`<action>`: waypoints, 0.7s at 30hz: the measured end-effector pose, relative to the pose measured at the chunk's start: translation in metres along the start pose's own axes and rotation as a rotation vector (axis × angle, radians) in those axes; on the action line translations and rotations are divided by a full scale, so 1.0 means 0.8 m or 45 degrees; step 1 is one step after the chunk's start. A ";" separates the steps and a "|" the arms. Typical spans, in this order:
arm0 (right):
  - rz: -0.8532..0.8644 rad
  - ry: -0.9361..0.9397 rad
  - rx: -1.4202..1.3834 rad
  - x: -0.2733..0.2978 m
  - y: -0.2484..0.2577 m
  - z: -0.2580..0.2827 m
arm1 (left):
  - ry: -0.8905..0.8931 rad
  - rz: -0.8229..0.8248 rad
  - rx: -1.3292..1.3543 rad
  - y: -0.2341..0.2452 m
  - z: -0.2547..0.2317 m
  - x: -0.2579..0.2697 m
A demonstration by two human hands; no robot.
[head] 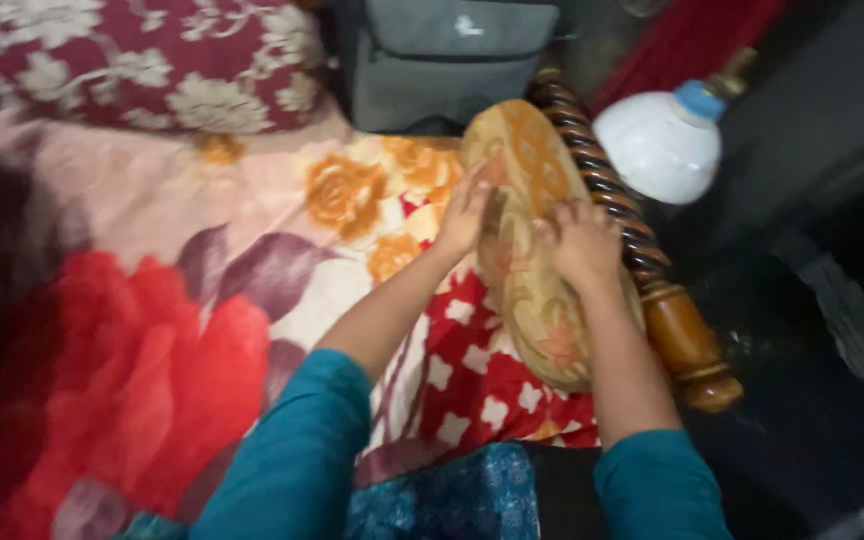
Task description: The person sits on the floor and arranges several cylindrical pillows on a floral bedspread. They smooth the fabric of the pillows with their hands, repositioning them one by one to create a neat row.
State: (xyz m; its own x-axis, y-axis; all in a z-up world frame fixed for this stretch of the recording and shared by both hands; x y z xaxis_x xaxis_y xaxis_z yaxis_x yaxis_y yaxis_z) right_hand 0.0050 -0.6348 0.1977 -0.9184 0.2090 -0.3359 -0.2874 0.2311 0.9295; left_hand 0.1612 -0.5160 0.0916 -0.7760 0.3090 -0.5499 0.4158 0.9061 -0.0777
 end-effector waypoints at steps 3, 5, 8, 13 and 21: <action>-0.121 0.001 -0.059 -0.005 0.042 0.049 | -0.044 -0.207 -0.369 0.138 -0.033 0.070; -0.158 0.168 -0.312 -0.017 0.052 0.128 | 0.030 -0.328 -0.537 0.251 -0.092 0.111; -0.208 0.498 -0.687 -0.028 0.043 0.266 | 0.013 -0.542 -0.853 0.396 -0.217 0.173; -0.001 0.929 -1.078 -0.003 0.014 0.533 | -0.085 -0.800 -1.489 0.595 -0.438 0.285; 1.440 0.369 -1.990 0.056 -0.088 0.834 | 0.792 -1.041 -1.471 0.812 -0.440 0.502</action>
State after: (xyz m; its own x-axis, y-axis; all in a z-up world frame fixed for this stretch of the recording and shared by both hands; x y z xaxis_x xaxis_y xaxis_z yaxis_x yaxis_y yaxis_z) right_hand 0.1653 -0.0076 0.0158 -0.7858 -0.5431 0.2957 0.5720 -0.8201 0.0137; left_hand -0.0470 0.2985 0.1134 -0.7915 -0.5640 -0.2353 -0.5596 0.5140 0.6501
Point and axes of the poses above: each hand's wrist, its own x-axis away from the middle knuckle, its own y-axis out of the back of the hand, z = x × y, the point moved 7 cm from there along -x, towards the middle knuckle, and after that the axes turned 1 degree about y, right-handed, at the moved point
